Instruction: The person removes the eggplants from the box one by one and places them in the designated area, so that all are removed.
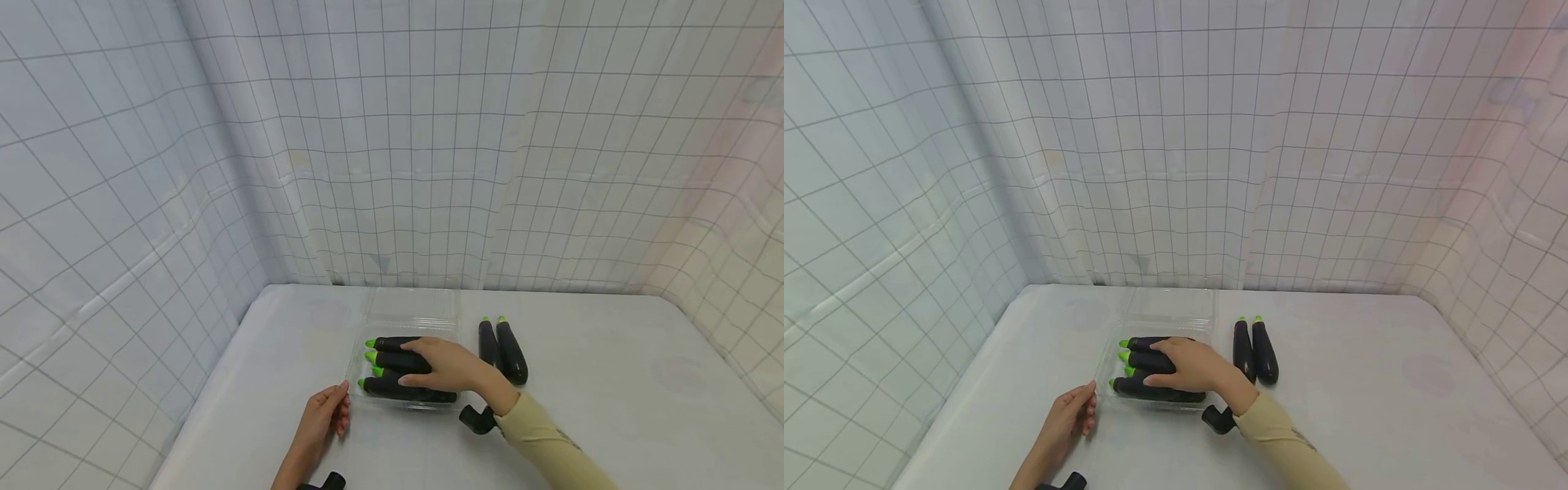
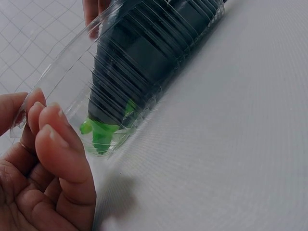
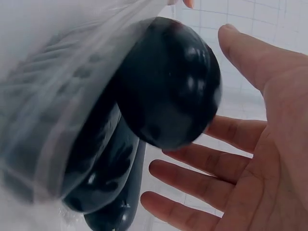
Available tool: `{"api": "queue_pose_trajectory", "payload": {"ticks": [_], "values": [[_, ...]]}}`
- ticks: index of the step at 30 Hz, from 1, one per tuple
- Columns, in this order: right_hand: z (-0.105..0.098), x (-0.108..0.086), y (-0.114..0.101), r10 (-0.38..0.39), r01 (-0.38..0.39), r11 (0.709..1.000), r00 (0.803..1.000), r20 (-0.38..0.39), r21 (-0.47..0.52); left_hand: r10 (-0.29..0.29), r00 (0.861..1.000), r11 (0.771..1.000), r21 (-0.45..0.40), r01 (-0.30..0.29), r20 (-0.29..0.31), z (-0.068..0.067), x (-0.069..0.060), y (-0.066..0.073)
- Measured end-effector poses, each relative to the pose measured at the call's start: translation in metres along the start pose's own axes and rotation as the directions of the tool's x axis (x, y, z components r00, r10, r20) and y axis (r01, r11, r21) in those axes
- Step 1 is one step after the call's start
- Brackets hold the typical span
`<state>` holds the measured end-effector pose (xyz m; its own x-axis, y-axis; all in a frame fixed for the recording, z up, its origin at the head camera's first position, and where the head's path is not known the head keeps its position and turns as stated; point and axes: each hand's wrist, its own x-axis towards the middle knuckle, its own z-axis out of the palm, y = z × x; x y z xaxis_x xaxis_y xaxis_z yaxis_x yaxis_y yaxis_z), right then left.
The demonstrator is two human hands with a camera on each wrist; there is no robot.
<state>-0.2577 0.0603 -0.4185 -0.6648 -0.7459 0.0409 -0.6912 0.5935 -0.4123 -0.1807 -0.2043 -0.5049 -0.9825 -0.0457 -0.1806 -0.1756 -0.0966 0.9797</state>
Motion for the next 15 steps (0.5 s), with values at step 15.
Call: {"api": "queue_pose_trajectory", "payload": {"ticks": [15], "values": [[0.010,0.015,-0.007,-0.003,0.004,0.997,1.000,0.018,-0.078,-0.002,1.000,1.000,0.005,0.002,0.008,-0.001,0.001,0.000]]}}
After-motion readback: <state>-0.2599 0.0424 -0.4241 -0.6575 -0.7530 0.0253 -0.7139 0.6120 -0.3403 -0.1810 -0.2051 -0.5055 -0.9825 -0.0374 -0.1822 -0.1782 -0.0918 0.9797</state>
